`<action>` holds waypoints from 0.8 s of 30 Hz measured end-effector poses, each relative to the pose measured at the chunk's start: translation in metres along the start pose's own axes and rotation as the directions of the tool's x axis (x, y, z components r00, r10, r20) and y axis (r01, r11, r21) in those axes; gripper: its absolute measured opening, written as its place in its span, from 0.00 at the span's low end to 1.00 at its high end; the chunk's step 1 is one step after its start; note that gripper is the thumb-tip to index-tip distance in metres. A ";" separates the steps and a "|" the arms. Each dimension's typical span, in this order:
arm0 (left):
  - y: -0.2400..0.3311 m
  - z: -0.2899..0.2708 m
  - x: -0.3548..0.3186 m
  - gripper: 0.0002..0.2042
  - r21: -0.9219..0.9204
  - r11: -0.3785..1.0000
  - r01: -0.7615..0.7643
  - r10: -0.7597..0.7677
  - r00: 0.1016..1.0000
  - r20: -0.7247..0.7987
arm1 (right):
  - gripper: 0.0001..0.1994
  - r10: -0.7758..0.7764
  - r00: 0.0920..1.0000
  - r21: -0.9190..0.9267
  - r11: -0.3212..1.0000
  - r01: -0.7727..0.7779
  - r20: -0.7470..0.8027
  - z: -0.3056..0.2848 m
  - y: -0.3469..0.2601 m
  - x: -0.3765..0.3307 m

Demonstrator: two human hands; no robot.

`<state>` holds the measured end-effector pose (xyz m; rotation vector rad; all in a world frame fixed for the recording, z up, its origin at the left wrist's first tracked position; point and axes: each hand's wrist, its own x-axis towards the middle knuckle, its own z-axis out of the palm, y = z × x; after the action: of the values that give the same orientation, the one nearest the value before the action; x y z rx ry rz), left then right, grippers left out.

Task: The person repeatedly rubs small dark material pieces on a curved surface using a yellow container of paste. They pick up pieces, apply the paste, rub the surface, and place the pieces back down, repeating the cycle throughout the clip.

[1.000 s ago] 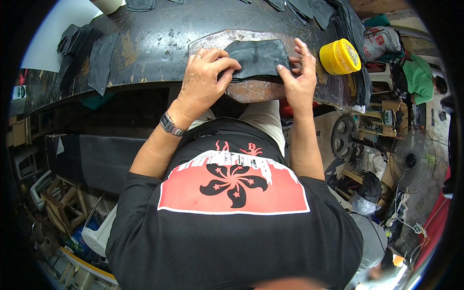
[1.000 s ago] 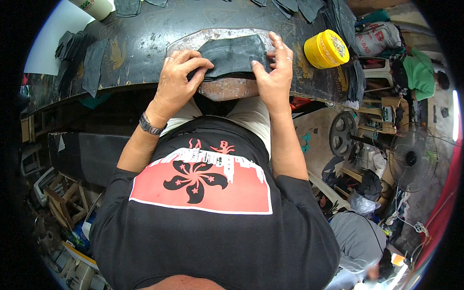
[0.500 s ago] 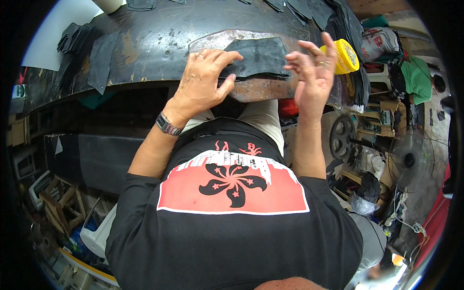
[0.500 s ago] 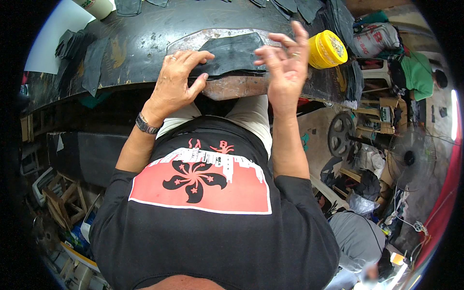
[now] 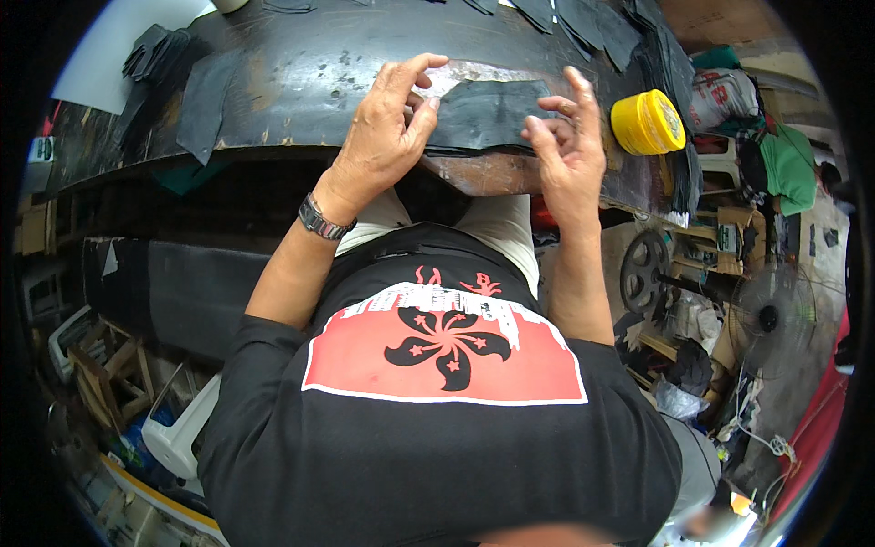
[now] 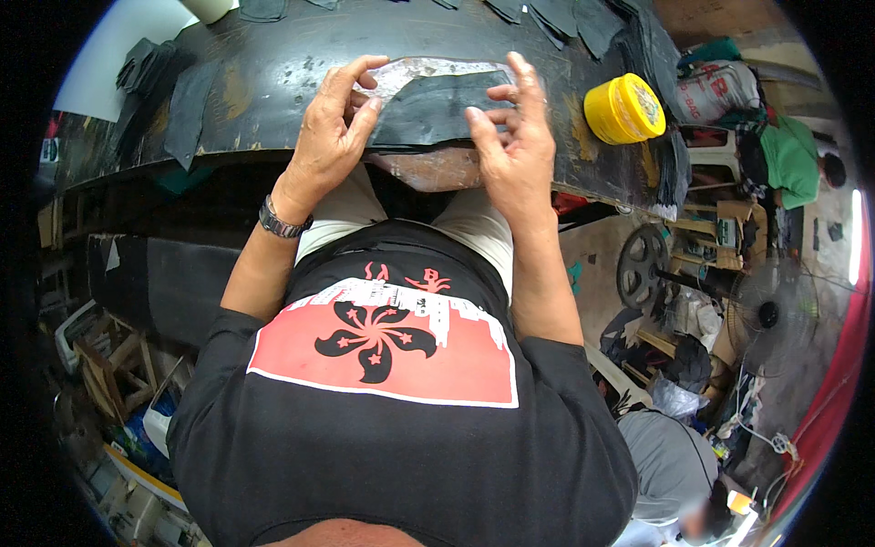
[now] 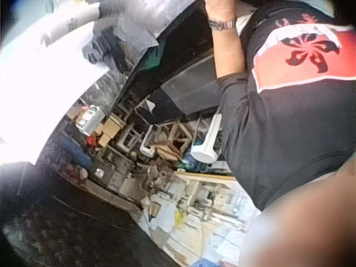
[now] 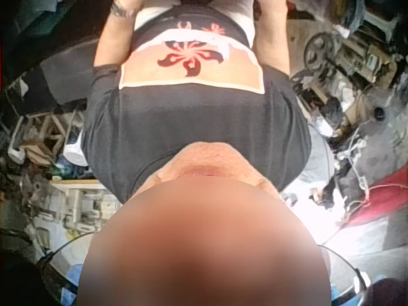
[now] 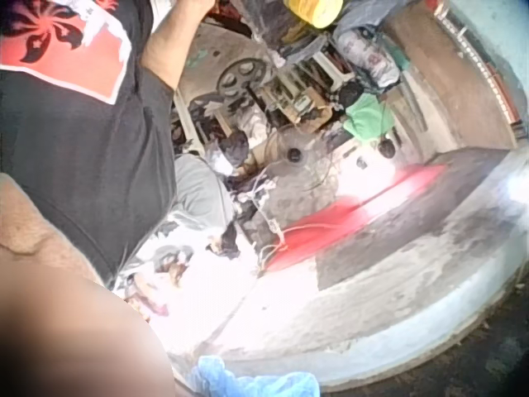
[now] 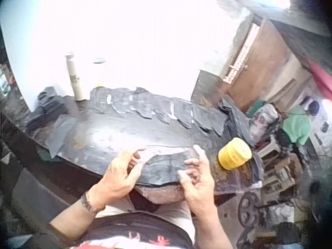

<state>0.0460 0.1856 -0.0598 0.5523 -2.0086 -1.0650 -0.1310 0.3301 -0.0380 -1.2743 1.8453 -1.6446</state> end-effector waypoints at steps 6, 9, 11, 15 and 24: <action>-0.030 -0.095 0.005 0.12 0.271 0.962 -0.004 0.088 0.951 -0.297 | 0.36 -0.106 0.978 0.071 0.990 0.120 -0.179 -0.015 0.004 0.005; -0.053 -0.170 -0.012 0.12 0.514 0.823 0.240 0.068 0.858 -0.509 | 0.34 -0.148 0.954 -0.008 0.989 0.151 -0.261 -0.024 0.019 0.009; -0.068 -0.213 -0.030 0.13 0.576 0.708 0.408 0.027 0.800 -0.599 | 0.33 -0.146 0.938 -0.053 0.989 0.137 -0.315 -0.026 0.035 0.011; -0.098 -0.261 -0.058 0.17 0.580 0.540 0.610 -0.107 0.733 -0.671 | 0.32 0.032 0.935 0.088 0.996 -0.001 -0.353 -0.030 0.060 0.008; -0.121 -0.241 -0.053 0.23 0.760 0.354 0.545 -0.126 0.833 -0.539 | 0.31 -0.050 0.950 0.009 0.998 0.055 -0.309 -0.029 0.063 0.005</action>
<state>0.2731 0.0353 -0.1009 1.6982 -1.9697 0.1183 -0.1801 0.3380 -0.0866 -1.1176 1.9792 -1.9792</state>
